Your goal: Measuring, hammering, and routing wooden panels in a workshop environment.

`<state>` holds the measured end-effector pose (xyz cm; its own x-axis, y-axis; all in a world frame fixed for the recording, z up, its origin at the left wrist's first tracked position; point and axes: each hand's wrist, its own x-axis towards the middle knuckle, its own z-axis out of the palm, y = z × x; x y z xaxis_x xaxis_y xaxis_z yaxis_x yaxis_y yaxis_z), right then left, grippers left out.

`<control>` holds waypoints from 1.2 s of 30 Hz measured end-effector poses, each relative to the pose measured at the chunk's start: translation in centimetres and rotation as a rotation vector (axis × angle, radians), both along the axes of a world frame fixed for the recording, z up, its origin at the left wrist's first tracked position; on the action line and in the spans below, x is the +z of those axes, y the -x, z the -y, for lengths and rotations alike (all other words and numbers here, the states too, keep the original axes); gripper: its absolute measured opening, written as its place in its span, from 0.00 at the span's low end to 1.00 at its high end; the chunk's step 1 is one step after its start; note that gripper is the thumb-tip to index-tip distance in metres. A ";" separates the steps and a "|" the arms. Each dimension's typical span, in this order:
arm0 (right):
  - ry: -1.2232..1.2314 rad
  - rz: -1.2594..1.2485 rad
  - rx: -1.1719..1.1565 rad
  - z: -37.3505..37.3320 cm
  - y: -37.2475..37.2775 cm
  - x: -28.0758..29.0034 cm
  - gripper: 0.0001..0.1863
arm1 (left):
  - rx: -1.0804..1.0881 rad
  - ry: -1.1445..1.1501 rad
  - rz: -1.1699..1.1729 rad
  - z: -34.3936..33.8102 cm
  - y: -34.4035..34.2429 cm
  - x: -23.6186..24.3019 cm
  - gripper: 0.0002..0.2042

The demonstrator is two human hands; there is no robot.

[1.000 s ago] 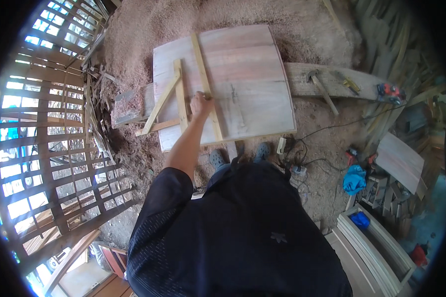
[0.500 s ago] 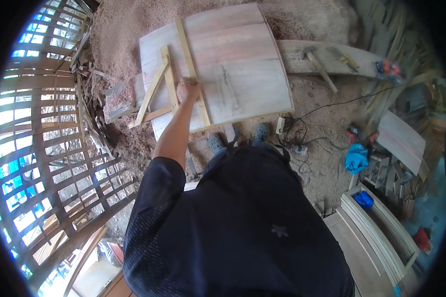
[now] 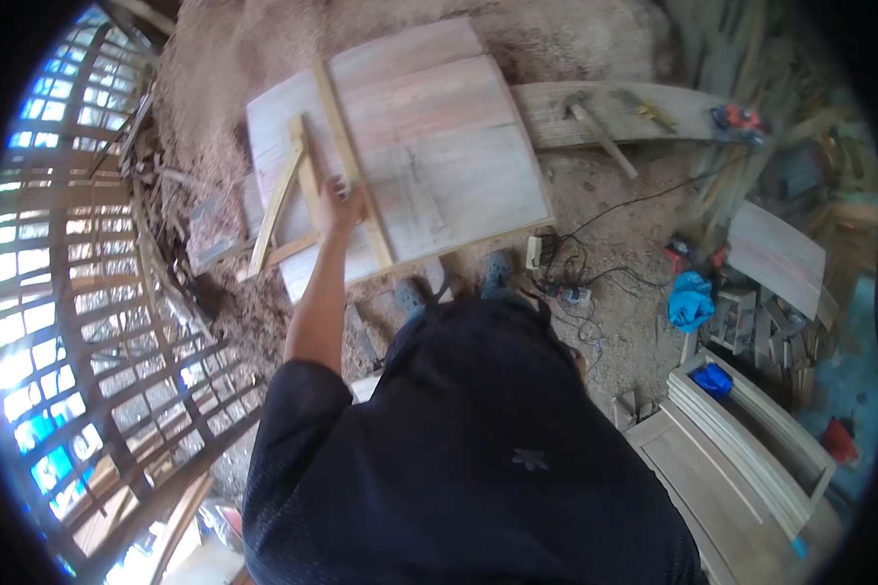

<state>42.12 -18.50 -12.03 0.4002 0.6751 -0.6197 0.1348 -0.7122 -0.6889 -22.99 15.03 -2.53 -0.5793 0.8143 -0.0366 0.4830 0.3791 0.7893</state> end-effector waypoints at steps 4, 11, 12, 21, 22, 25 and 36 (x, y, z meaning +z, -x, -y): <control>0.099 0.124 0.104 -0.5 2.9 4.7 0.20 | 0.054 -0.246 0.354 5.0 -1.8 1.4 0.24; 0.160 0.077 0.038 -2.3 5.4 7.2 0.22 | 0.133 -0.269 0.090 10.3 -3.2 4.0 0.20; 0.188 0.090 0.052 -3.0 6.0 7.8 0.21 | 0.130 -0.274 0.095 10.9 -3.1 3.9 0.20; 0.283 0.233 0.144 -6.1 7.6 6.1 0.23 | 0.212 -0.265 0.413 11.9 -2.0 4.5 0.16; 0.275 0.250 0.178 -6.2 7.4 5.8 0.24 | 0.232 -0.234 0.458 11.7 -1.9 5.3 0.15; 0.276 0.208 0.083 -6.5 7.3 5.4 0.24 | 0.229 -0.190 0.417 10.6 -2.0 6.4 0.16; 0.189 0.333 0.053 -9.7 5.3 7.8 0.25 | 0.015 -0.219 0.624 5.3 -3.9 6.0 0.25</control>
